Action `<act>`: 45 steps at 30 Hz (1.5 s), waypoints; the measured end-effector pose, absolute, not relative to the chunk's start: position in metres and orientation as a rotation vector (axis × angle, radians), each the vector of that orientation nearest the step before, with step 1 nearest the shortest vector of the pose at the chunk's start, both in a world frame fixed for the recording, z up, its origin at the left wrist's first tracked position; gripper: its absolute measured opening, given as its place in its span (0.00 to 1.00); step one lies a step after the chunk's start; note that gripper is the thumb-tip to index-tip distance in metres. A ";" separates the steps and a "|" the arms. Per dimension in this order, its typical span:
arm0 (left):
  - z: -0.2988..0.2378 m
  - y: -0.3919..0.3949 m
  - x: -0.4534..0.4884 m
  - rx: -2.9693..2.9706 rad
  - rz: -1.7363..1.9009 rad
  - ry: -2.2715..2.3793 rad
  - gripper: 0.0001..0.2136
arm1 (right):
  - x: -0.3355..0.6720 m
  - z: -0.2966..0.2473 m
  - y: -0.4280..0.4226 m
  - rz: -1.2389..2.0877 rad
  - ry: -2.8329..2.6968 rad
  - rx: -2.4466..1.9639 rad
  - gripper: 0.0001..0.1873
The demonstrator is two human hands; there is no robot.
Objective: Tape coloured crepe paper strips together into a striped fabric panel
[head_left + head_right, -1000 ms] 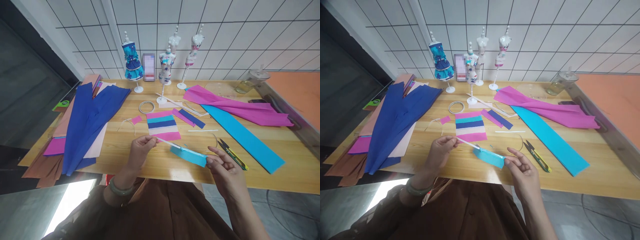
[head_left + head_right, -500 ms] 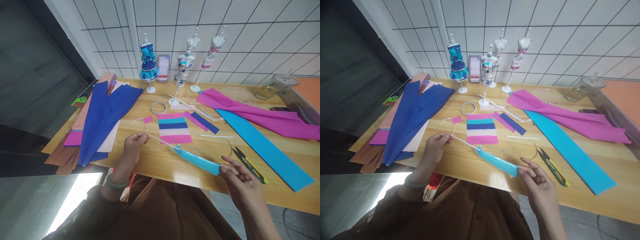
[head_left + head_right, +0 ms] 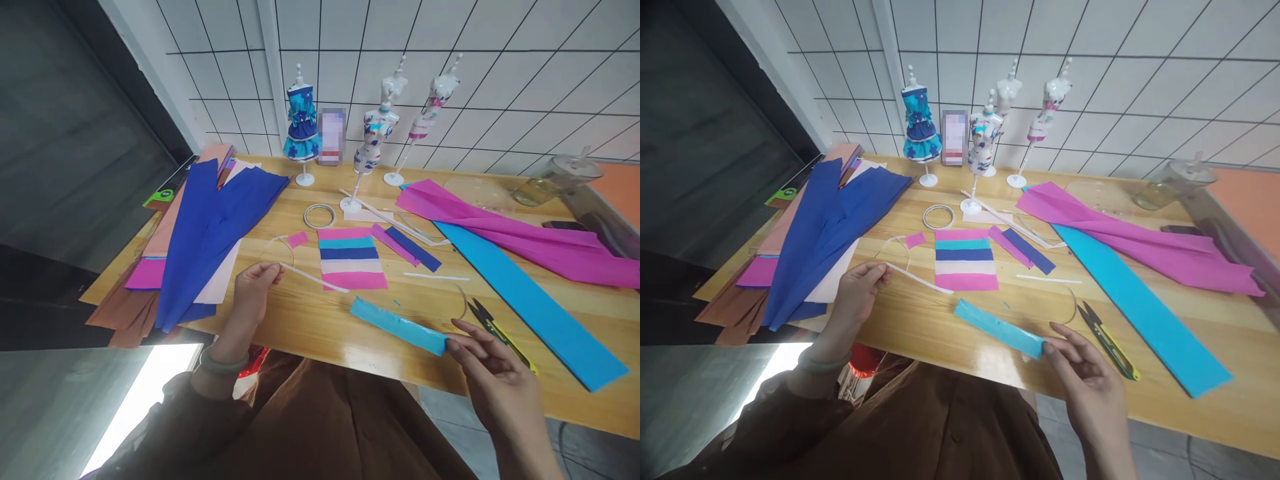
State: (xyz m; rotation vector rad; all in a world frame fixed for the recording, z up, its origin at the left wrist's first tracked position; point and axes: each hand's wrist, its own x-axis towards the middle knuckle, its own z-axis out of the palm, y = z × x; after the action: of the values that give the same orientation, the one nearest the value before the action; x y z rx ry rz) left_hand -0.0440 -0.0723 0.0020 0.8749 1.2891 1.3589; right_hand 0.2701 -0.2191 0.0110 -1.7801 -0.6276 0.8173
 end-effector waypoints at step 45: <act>0.041 -0.137 0.073 2.377 1.291 0.981 0.11 | 0.202 0.073 -0.205 0.764 -1.046 -1.463 0.16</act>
State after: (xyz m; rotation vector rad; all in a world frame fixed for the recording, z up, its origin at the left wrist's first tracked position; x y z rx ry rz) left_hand 0.0726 -0.1368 0.0406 2.3768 0.9815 1.2910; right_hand 0.2021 -0.2053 0.0727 -1.4626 -1.0463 0.7644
